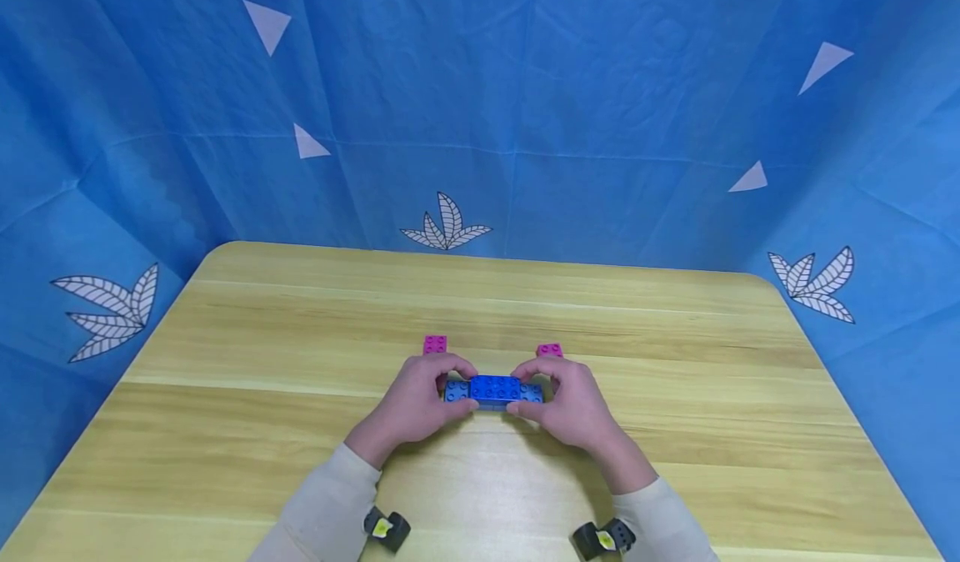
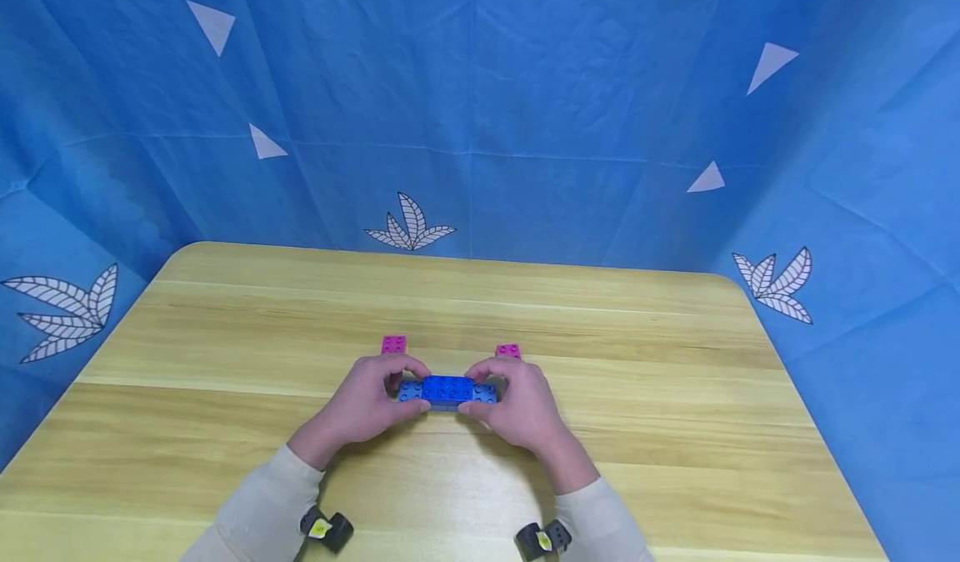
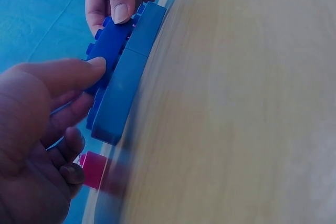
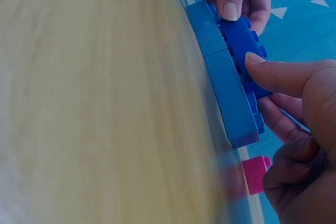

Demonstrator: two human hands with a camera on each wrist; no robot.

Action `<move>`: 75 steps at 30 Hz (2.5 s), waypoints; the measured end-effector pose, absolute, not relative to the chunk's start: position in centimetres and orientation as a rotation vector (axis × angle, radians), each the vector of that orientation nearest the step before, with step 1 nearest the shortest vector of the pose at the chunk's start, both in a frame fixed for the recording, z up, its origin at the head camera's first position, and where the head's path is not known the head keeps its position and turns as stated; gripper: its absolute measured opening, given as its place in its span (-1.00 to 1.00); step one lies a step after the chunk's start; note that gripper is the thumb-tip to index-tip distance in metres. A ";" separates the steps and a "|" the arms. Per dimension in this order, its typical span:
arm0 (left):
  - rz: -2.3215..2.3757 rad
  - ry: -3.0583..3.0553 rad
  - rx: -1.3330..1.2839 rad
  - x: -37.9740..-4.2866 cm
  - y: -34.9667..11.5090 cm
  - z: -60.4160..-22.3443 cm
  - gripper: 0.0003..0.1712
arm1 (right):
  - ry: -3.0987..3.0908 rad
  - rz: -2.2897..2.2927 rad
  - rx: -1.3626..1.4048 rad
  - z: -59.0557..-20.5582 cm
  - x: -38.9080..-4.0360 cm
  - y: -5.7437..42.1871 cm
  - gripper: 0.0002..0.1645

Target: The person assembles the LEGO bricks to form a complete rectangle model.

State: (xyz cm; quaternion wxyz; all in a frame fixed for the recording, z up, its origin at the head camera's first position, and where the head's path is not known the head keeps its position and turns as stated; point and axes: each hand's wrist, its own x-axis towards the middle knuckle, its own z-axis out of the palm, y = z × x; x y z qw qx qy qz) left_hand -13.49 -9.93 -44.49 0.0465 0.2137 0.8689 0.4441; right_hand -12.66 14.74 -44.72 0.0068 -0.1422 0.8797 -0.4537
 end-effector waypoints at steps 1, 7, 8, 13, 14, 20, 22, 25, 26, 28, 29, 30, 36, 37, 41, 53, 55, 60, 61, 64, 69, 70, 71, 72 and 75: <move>1.353 2.653 0.649 -13.5 -9.9 -44.5 -0.65 | 2.749 -1.422 -0.444 -44.7 -12.7 14.7 -0.62; 1.343 2.653 0.646 -13.5 -9.9 -44.4 -0.65 | 2.747 -1.422 -0.447 -44.8 -12.7 14.7 -0.63; 1.341 2.653 0.646 -13.6 -9.9 -44.4 -0.65 | 2.748 -1.422 -0.449 -44.8 -12.7 14.7 -0.63; 1.331 2.661 0.643 -13.6 -9.9 -44.5 -0.65 | 2.740 -1.432 -0.457 -44.7 -12.8 14.7 -0.64; 1.331 2.661 0.643 -13.6 -9.9 -44.5 -0.65 | 2.737 -1.435 -0.458 -44.7 -12.8 14.7 -0.64; 1.316 2.676 0.663 -13.7 -10.0 -44.6 -0.66 | 2.718 -1.448 -0.479 -44.7 -12.9 14.6 -0.65; 1.305 2.683 0.677 -13.8 -10.0 -44.7 -0.66 | 2.713 -1.449 -0.482 -44.7 -12.9 14.7 -0.65; 1.293 2.693 0.700 -13.8 -9.9 -44.7 -0.67 | 2.711 -1.443 -0.476 -44.7 -13.0 14.7 -0.65; 1.292 2.694 0.703 -13.9 -9.9 -44.8 -0.67 | 2.710 -1.440 -0.474 -44.7 -13.0 14.7 -0.65; 1.294 2.700 0.711 -13.9 -9.9 -44.8 -0.67 | 2.711 -1.435 -0.471 -44.7 -13.0 14.6 -0.65; 1.296 2.704 0.713 -13.9 -9.9 -44.9 -0.67 | 2.712 -1.433 -0.468 -44.6 -13.0 14.6 -0.64; 1.296 2.710 0.716 -13.8 -9.8 -44.9 -0.67 | 2.711 -1.431 -0.466 -44.6 -13.0 14.6 -0.64; 1.289 2.752 0.748 -13.7 -9.7 -45.2 -0.66 | 2.714 -1.425 -0.461 -44.7 -13.1 14.7 -0.64; 1.283 2.760 0.749 -13.7 -9.6 -45.1 -0.66 | 2.716 -1.425 -0.463 -44.7 -13.1 14.7 -0.64; 1.249 2.780 0.735 -13.6 -9.5 -45.2 -0.65 | 2.723 -1.428 -0.468 -44.8 -13.1 14.7 -0.64; 1.263 2.724 0.661 -13.7 -9.5 -44.8 -0.64 | 2.769 -1.426 -0.523 -45.5 -13.0 14.8 -0.62; 1.263 2.722 0.663 -13.7 -9.6 -44.8 -0.64 | 2.751 -1.447 -0.525 -45.5 -13.1 14.9 -0.61; 1.265 2.729 0.675 -13.8 -9.6 -44.7 -0.63 | 2.724 -1.463 -0.551 -45.7 -13.1 15.0 -0.52; 1.265 2.731 0.679 -13.8 -9.6 -44.7 -0.63 | 2.727 -1.454 -0.551 -45.7 -13.2 15.1 -0.50; 1.267 2.739 0.688 -13.9 -9.6 -44.8 -0.62 | 2.744 -1.413 -0.541 -45.8 -13.1 15.4 -0.46; 1.277 2.737 0.686 -13.8 -9.6 -44.8 -0.61 | 2.777 -1.319 -0.472 -45.6 -13.0 15.8 -0.47; 1.279 2.735 0.681 -13.8 -9.6 -44.8 -0.61 | 2.783 -1.301 -0.460 -45.5 -12.9 15.8 -0.48; 1.281 2.734 0.678 -13.8 -9.6 -44.8 -0.61 | 2.789 -1.284 -0.447 -45.5 -12.9 15.8 -0.48; 1.284 2.731 0.675 -13.8 -9.6 -44.8 -0.61 | 2.794 -1.269 -0.437 -45.4 -12.8 15.8 -0.49; 1.281 2.732 0.668 -13.8 -9.6 -44.9 -0.60 | 2.801 -1.244 -0.416 -45.4 -12.7 15.9 -0.51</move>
